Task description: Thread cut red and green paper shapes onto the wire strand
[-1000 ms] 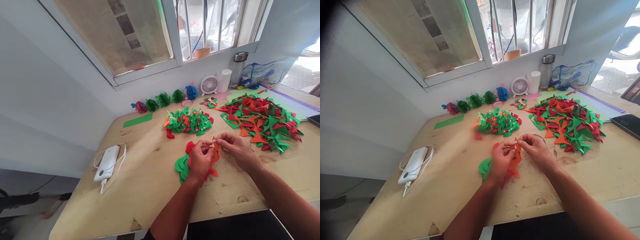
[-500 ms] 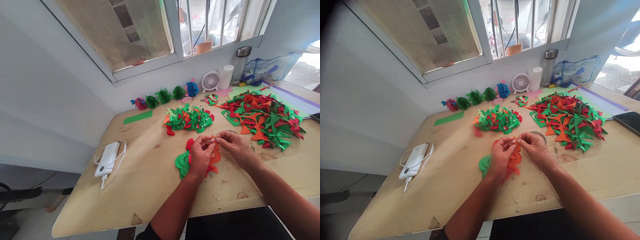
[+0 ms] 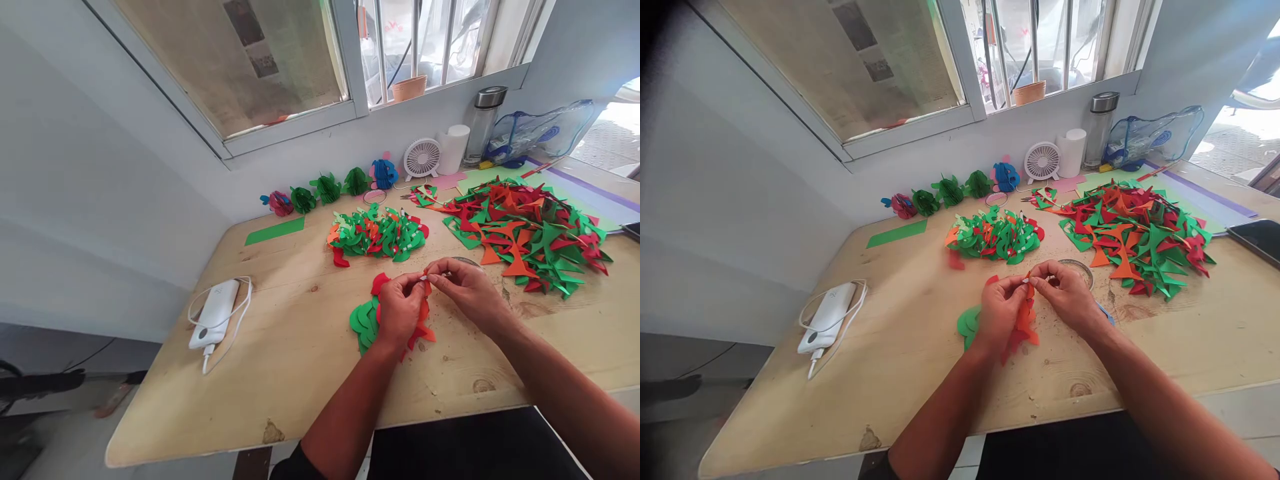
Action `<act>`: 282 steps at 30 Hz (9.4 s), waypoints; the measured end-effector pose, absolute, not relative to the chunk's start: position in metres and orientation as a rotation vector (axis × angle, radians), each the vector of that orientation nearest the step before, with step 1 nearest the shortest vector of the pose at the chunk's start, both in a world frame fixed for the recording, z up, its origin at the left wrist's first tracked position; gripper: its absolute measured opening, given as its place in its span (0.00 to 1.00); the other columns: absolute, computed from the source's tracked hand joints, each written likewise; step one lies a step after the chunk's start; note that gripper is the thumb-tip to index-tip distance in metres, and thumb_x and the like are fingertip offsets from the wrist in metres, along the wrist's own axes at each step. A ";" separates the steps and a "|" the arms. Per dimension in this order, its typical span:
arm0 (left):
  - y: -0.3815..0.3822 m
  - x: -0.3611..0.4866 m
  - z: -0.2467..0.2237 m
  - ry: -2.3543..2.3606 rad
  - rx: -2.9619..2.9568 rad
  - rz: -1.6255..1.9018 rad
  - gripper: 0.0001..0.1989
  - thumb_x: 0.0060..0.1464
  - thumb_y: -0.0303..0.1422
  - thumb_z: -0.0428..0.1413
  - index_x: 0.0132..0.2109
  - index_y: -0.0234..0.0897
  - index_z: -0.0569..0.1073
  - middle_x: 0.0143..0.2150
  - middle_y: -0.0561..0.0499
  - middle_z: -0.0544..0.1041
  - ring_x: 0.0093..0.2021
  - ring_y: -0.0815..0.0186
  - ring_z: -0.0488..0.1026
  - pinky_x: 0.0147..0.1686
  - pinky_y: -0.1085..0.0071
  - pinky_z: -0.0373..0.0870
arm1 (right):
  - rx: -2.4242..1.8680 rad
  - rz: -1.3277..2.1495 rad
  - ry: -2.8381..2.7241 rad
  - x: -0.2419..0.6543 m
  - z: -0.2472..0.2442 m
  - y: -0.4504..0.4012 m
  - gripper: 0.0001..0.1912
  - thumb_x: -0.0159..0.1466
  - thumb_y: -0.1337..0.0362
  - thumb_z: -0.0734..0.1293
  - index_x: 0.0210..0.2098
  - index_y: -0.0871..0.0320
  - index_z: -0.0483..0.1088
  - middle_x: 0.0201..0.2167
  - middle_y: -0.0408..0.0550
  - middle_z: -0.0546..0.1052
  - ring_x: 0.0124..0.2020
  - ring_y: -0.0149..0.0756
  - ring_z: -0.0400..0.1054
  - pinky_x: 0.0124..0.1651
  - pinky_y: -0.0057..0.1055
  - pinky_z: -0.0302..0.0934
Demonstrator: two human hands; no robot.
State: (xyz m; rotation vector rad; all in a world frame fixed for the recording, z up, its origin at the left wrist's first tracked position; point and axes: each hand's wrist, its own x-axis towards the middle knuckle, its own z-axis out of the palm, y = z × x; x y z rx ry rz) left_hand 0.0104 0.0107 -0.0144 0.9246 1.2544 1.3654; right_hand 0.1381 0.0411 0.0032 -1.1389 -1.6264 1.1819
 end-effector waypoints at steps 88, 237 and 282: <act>0.010 0.008 -0.008 1.170 0.792 1.399 0.08 0.42 0.32 0.62 0.30 0.32 0.74 0.26 0.52 0.74 0.25 0.73 0.69 0.27 0.76 0.67 | -1.043 0.208 -2.159 0.135 -0.002 0.033 0.10 0.65 0.69 0.56 0.39 0.57 0.68 0.31 0.49 0.75 0.32 0.38 0.67 0.35 0.32 0.58; 0.004 0.008 0.003 1.233 0.733 1.314 0.11 0.42 0.37 0.62 0.30 0.32 0.73 0.25 0.50 0.76 0.23 0.68 0.74 0.24 0.74 0.68 | -1.279 0.993 -1.645 0.139 0.014 0.038 0.12 0.55 0.55 0.66 0.26 0.58 0.71 0.25 0.46 0.75 0.24 0.31 0.64 0.29 0.29 0.58; 0.005 0.005 -0.005 1.243 0.939 1.281 0.09 0.48 0.36 0.58 0.33 0.33 0.74 0.27 0.49 0.77 0.25 0.69 0.73 0.27 0.74 0.71 | -1.281 0.820 -1.873 0.138 0.006 0.037 0.10 0.58 0.59 0.63 0.25 0.58 0.71 0.23 0.44 0.74 0.24 0.30 0.63 0.28 0.29 0.55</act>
